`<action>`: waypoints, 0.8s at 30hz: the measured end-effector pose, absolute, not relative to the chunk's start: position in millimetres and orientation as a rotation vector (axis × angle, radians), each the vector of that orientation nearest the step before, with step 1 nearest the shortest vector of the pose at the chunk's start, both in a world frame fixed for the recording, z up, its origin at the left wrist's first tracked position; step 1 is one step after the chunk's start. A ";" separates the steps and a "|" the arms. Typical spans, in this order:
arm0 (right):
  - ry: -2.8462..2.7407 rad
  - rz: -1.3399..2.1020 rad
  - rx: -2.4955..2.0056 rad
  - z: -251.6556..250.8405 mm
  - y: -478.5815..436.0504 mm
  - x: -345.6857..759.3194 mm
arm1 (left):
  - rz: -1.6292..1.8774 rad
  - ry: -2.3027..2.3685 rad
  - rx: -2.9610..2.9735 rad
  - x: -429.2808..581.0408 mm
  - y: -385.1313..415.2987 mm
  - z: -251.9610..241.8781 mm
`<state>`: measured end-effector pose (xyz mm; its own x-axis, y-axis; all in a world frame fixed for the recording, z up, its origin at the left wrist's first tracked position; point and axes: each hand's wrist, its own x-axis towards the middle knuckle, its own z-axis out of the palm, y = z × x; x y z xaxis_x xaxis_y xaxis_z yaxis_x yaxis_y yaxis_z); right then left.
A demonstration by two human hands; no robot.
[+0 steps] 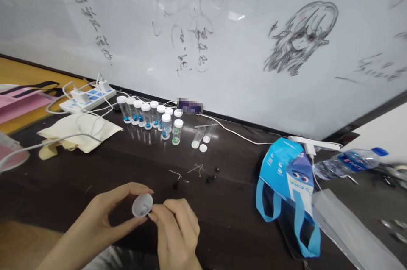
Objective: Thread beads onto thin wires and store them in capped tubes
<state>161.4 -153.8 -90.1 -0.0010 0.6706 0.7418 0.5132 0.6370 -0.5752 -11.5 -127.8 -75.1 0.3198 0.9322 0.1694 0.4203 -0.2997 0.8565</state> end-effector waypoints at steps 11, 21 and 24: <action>-1.683 0.191 -0.972 -69.5 -155.5 161.6 | 1.079 1.203 1.995 -16.2 -140.2 -63.8; -1.732 0.235 -0.980 -67.3 -155.7 160.7 | 1.146 1.174 2.085 -17.9 -143.7 -59.6; -1.736 0.215 -0.987 -69.2 -155.6 160.0 | 1.150 1.171 2.087 -18.2 -143.9 -58.7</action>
<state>160.0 -155.6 -69.2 -0.0803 0.7020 0.7076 0.5081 0.6396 -0.5769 -18.2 -143.9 -58.7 0.2803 0.8556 0.4351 0.4508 -0.5175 0.7273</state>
